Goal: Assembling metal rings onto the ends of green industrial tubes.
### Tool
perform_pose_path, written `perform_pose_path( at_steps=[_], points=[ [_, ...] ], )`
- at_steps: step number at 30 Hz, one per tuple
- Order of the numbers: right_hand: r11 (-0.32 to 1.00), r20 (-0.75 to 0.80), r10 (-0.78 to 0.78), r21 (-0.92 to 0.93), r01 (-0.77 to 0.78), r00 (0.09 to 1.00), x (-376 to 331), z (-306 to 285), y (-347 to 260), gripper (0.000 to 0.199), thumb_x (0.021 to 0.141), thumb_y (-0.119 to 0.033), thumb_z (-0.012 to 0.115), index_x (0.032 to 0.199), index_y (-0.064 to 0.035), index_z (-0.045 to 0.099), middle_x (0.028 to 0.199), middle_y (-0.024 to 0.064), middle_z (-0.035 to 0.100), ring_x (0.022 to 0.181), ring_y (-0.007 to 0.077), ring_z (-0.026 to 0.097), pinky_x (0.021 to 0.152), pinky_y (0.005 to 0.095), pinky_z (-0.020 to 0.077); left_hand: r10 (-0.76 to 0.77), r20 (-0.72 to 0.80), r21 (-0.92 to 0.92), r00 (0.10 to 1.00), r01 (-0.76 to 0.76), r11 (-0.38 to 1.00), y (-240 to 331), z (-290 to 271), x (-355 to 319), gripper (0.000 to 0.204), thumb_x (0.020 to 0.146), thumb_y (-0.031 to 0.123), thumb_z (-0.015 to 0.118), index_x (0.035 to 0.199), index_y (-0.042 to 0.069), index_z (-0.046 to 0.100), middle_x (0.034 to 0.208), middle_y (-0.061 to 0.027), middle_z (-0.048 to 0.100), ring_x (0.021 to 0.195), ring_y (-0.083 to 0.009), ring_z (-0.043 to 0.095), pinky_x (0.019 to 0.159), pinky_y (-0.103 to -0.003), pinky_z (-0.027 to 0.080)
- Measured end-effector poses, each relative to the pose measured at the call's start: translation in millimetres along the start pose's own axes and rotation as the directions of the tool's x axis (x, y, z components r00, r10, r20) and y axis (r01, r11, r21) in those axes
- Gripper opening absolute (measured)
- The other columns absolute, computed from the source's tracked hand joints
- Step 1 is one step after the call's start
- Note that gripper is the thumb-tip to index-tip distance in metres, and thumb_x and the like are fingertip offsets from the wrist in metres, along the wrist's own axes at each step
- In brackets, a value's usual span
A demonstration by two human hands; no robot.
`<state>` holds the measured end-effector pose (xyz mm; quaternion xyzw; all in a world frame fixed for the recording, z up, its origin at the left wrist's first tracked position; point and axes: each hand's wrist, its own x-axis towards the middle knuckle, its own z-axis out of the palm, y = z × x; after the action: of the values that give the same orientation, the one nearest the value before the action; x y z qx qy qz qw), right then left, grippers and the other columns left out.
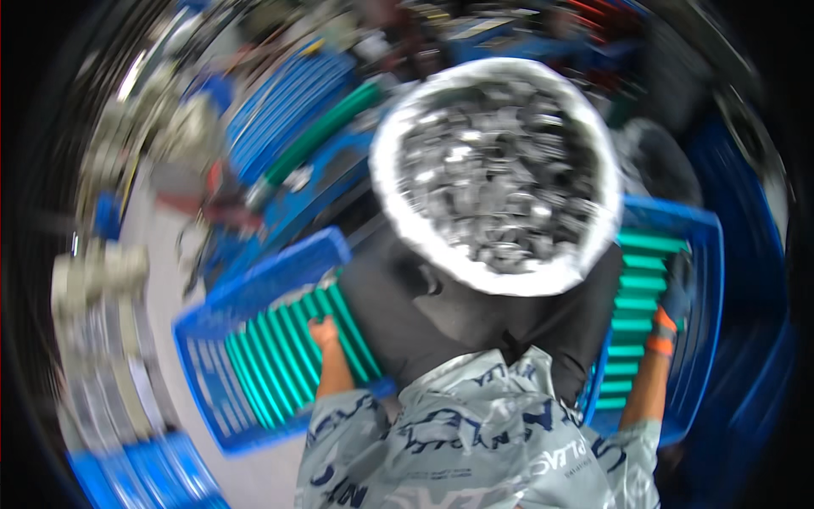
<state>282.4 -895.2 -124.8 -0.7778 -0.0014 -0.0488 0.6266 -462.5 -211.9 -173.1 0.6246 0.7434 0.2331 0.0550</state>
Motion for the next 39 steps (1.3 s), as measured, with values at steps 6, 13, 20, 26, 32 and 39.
perform_pose_path(
  at_steps=[6, 13, 20, 26, 32, 39],
  points=[
    [0.902, 0.627, -0.397, 0.132, 0.411, 0.670, -85.3, 164.2, -250.0, 0.043, 0.113, 0.000, 0.068, 0.155, 0.0027, 0.068, 0.149, 0.0149, 0.076, 0.135, 0.0248, 0.072, 0.116, 0.0364, 0.0552, -0.450, 0.555, 0.165, 0.700, 0.437, 0.884, -81.6, 59.4, -151.2, 0.104, 0.093, 0.053, 0.091, 0.164, -0.011, 0.051, 0.163, -0.0355, 0.061, 0.153, -0.0461, 0.061, 0.130, -0.050, 0.049],
    [0.104, 0.914, -0.356, -0.166, 0.981, 0.192, -134.1, 298.1, -242.5, 0.079, 0.097, -0.039, 0.086, 0.166, -0.0113, 0.060, 0.172, 0.0235, 0.054, 0.164, 0.0471, 0.043, 0.135, 0.0588, 0.0358, -0.435, 0.662, 0.163, 0.610, 0.449, 0.879, -93.9, 100.2, -171.4, 0.104, 0.090, 0.049, 0.094, 0.167, -0.006, 0.052, 0.165, -0.0332, 0.061, 0.156, -0.0447, 0.059, 0.130, -0.049, 0.049],
    [0.017, 0.957, -0.160, -0.242, 0.970, 0.242, -130.7, 297.9, -236.2, 0.042, 0.091, -0.025, 0.081, 0.131, -0.0121, 0.075, 0.126, 0.0165, 0.074, 0.127, 0.0442, 0.067, 0.118, 0.0593, 0.0474, -0.425, 0.689, 0.269, 0.587, 0.337, 0.902, -52.7, 111.2, -147.0, 0.091, 0.086, 0.048, 0.097, 0.156, 0.000, 0.065, 0.158, -0.0275, 0.069, 0.148, -0.0415, 0.066, 0.126, -0.050, 0.054],
    [0.155, 0.948, -0.223, -0.193, 0.969, 0.225, -152.4, 280.2, -269.4, 0.031, 0.078, -0.023, 0.087, 0.105, -0.0114, 0.078, 0.137, 0.0129, 0.074, 0.122, 0.0411, 0.069, 0.106, 0.0568, 0.0520, -0.358, 0.718, -0.068, 0.597, 0.571, 0.818, -121.2, 90.8, -110.4, 0.097, 0.083, 0.039, 0.089, 0.163, -0.006, 0.058, 0.163, -0.0305, 0.064, 0.153, -0.0451, 0.062, 0.129, -0.048, 0.050],
    [0.482, 0.943, 0.199, -0.332, 0.811, 0.268, -138.4, 238.2, -324.6, 0.034, 0.080, -0.033, 0.098, 0.086, -0.0023, 0.084, 0.137, 0.0200, 0.078, 0.113, 0.0442, 0.077, 0.088, 0.0470, 0.0614, -0.399, 0.739, 0.190, 0.542, 0.401, 0.896, -73.0, 82.6, -151.1, 0.106, 0.088, 0.057, 0.088, 0.167, -0.006, 0.055, 0.172, -0.0310, 0.055, 0.162, -0.0393, 0.053, 0.134, -0.046, 0.043],
    [0.930, 0.787, -0.320, 0.153, 0.335, 0.528, -151.3, 232.1, -294.8, 0.019, 0.100, -0.012, 0.086, 0.112, 0.0015, 0.088, 0.174, 0.0312, 0.054, 0.157, 0.0340, 0.060, 0.120, 0.0386, 0.0489, -0.380, 0.718, -0.026, 0.584, 0.568, 0.823, -22.2, 35.4, -156.3, 0.098, 0.091, 0.042, 0.087, 0.167, -0.009, 0.052, 0.169, -0.0319, 0.058, 0.155, -0.0449, 0.058, 0.129, -0.053, 0.047]
  ],
)
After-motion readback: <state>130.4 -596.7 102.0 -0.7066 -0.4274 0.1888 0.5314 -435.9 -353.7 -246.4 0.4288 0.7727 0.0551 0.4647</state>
